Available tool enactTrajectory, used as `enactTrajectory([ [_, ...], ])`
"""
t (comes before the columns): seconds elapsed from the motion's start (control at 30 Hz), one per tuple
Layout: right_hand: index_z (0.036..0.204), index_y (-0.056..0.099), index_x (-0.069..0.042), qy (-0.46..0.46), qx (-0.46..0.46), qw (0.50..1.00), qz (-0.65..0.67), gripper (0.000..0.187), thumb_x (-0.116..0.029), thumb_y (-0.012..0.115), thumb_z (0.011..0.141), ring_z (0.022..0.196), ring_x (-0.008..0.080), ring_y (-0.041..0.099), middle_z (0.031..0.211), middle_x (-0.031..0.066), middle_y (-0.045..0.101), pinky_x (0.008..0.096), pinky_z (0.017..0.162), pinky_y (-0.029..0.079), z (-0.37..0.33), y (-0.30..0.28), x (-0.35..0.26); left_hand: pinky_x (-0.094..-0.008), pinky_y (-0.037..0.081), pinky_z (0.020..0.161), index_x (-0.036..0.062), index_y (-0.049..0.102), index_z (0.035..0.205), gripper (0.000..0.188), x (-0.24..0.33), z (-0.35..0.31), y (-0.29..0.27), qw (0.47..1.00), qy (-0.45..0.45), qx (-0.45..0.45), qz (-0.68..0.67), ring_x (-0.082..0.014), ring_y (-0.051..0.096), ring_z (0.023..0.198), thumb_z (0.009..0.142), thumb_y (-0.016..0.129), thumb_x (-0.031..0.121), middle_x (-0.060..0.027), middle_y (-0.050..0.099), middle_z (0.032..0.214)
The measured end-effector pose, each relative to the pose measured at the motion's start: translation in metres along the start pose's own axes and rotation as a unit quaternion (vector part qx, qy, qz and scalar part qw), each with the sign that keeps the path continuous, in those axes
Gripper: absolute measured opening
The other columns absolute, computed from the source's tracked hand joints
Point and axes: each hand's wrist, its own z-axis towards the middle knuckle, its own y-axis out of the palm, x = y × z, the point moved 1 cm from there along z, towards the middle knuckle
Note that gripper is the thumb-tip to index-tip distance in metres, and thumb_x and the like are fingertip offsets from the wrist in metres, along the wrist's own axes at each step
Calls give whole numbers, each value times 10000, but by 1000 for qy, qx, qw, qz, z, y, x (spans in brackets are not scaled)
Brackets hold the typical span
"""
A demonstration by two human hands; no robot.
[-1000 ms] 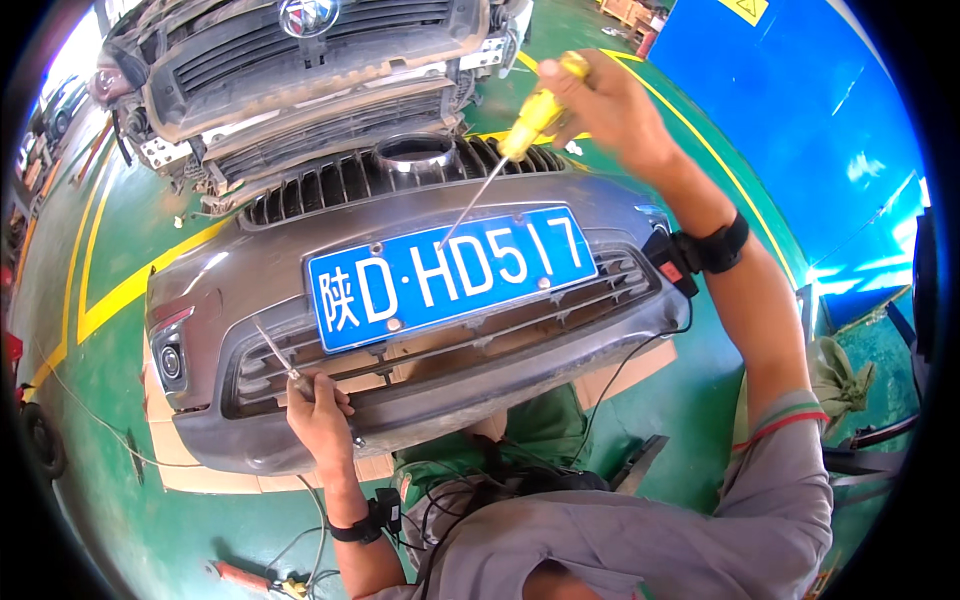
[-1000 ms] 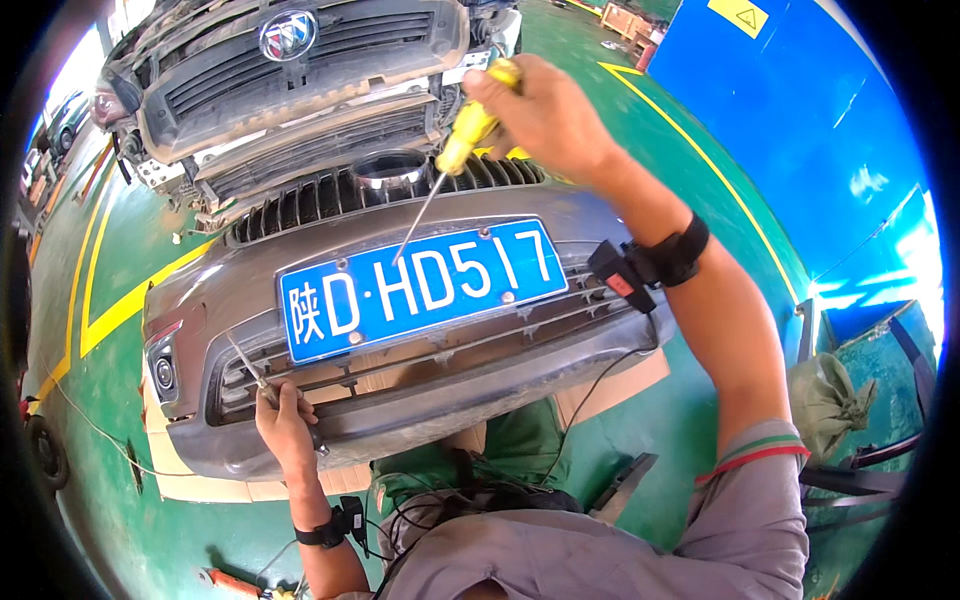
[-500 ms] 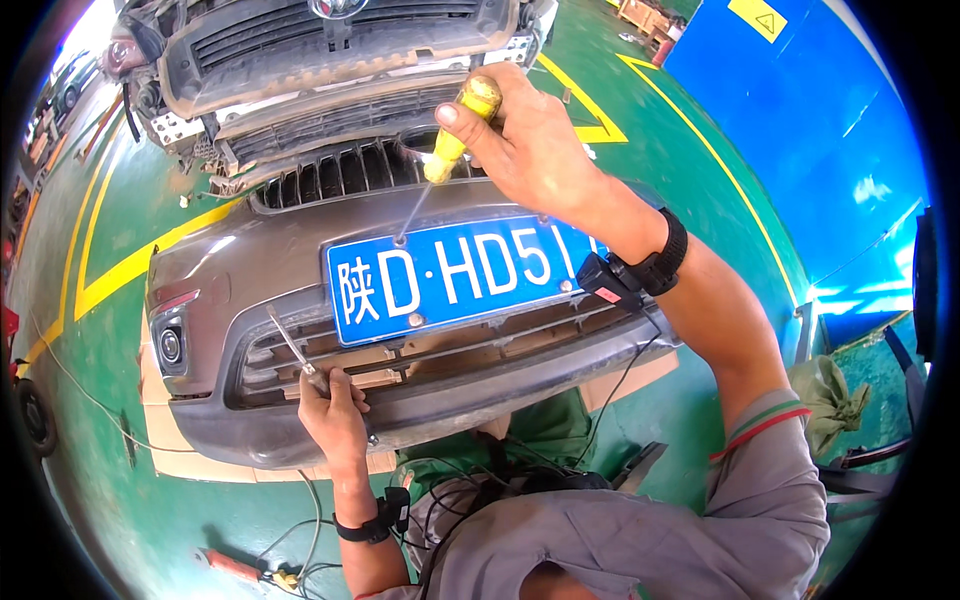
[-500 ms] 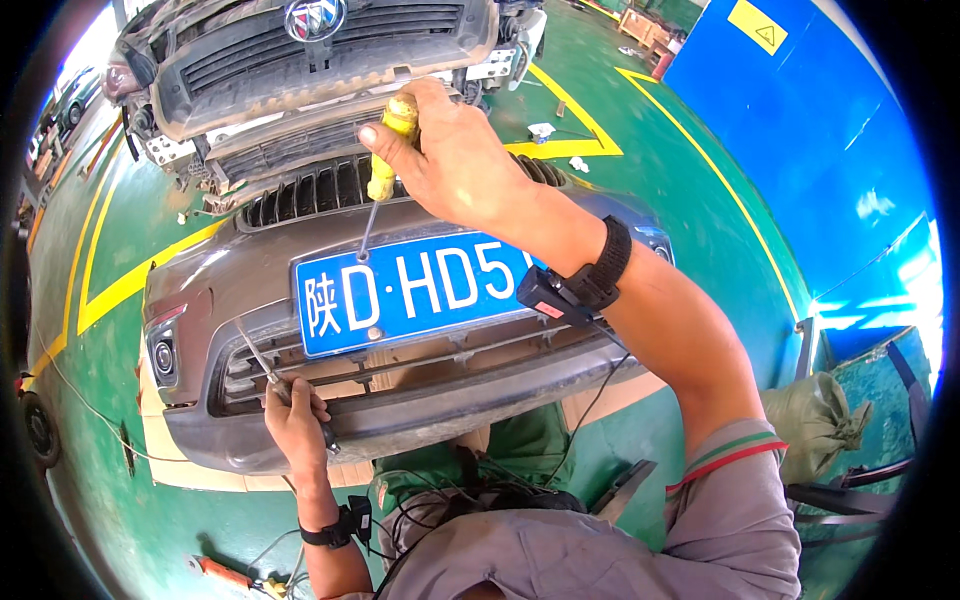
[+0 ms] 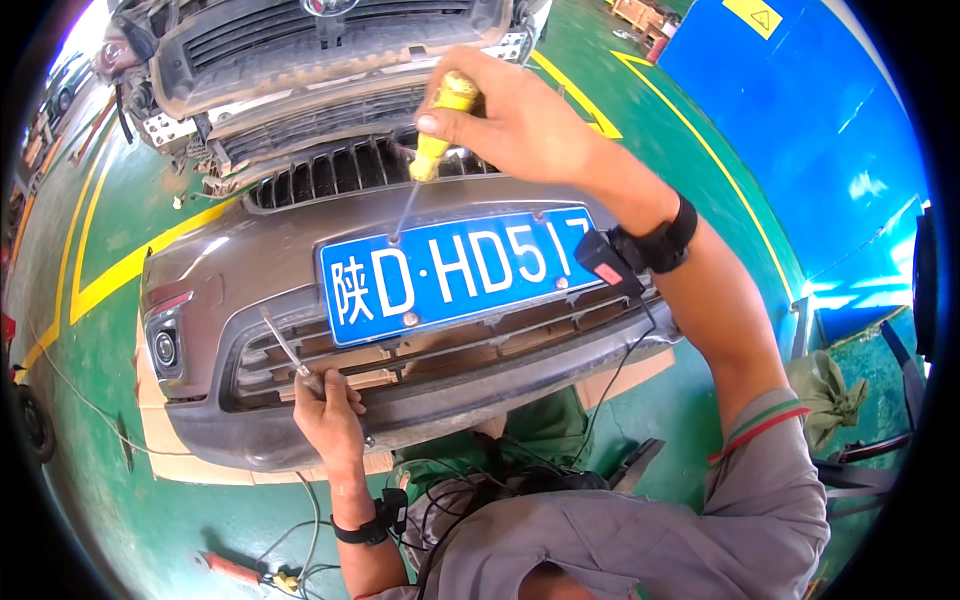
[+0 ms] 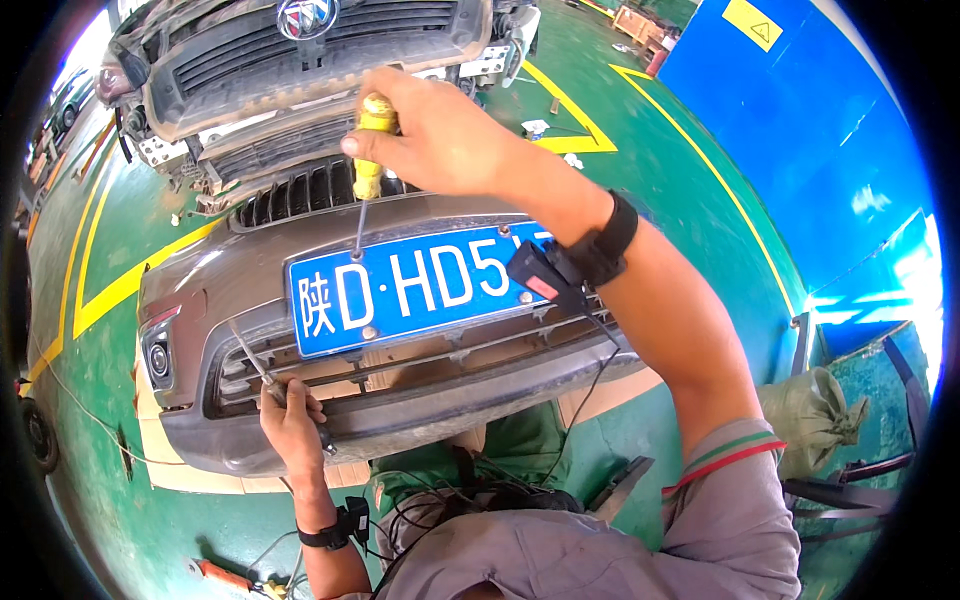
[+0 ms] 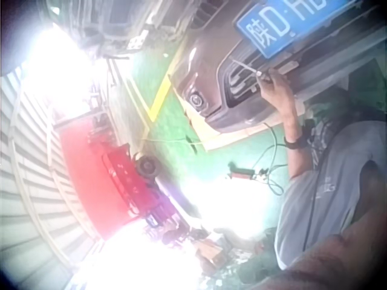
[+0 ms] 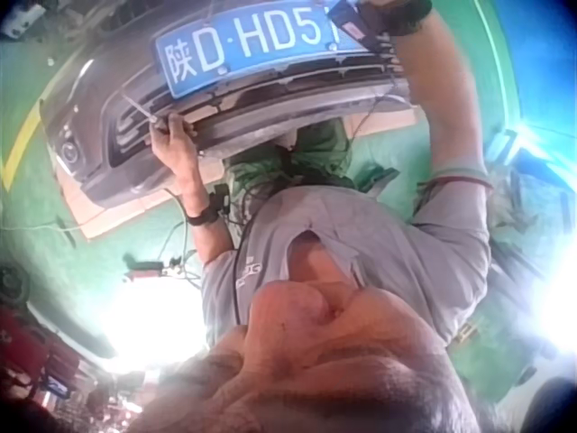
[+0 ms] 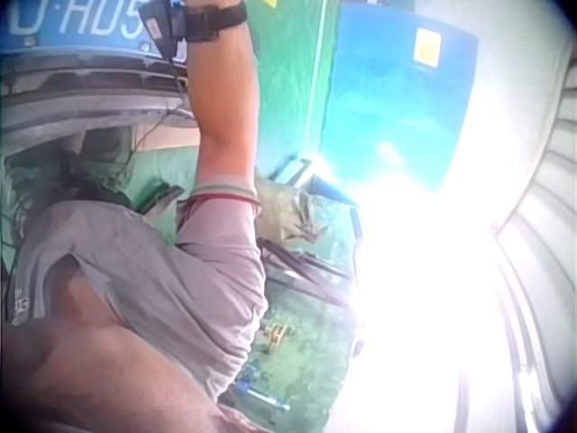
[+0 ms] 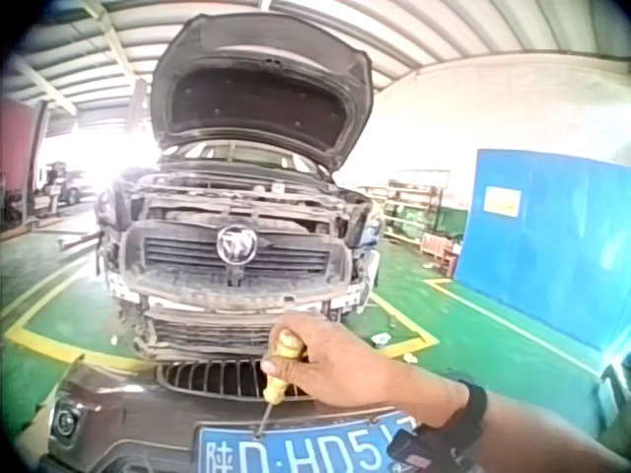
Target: The person uses a screwdriver to remove screws from a license-plate frame on a detached car bumper, then flips the bumper over and continues to unscrew internal components from the grille and lower trim.
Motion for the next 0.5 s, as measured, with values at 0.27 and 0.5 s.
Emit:
enactTrajectory([
  [0.27, 1003, 595, -6, -32, 119, 988, -96, 378, -352, 705, 898, 775, 414, 671, 833, 232, 663, 446, 689, 537, 30, 40, -28, -234, 422, 452, 6, 568, 943, 118, -2, 1, 0, 1000, -18, -1, -22, -75, 501, 499, 1006, 551, 105, -28, 560, 635],
  [0.5, 961, 576, -25, 35, 234, 969, -66, 261, -228, 722, 889, 780, 360, 696, 816, 189, 680, 413, 714, 547, 12, 55, -27, -235, 420, 449, -1, 573, 941, 121, -2, 2, -2, 1000, -23, -4, -5, -77, 507, 511, 1005, 549, 99, -30, 562, 636],
])
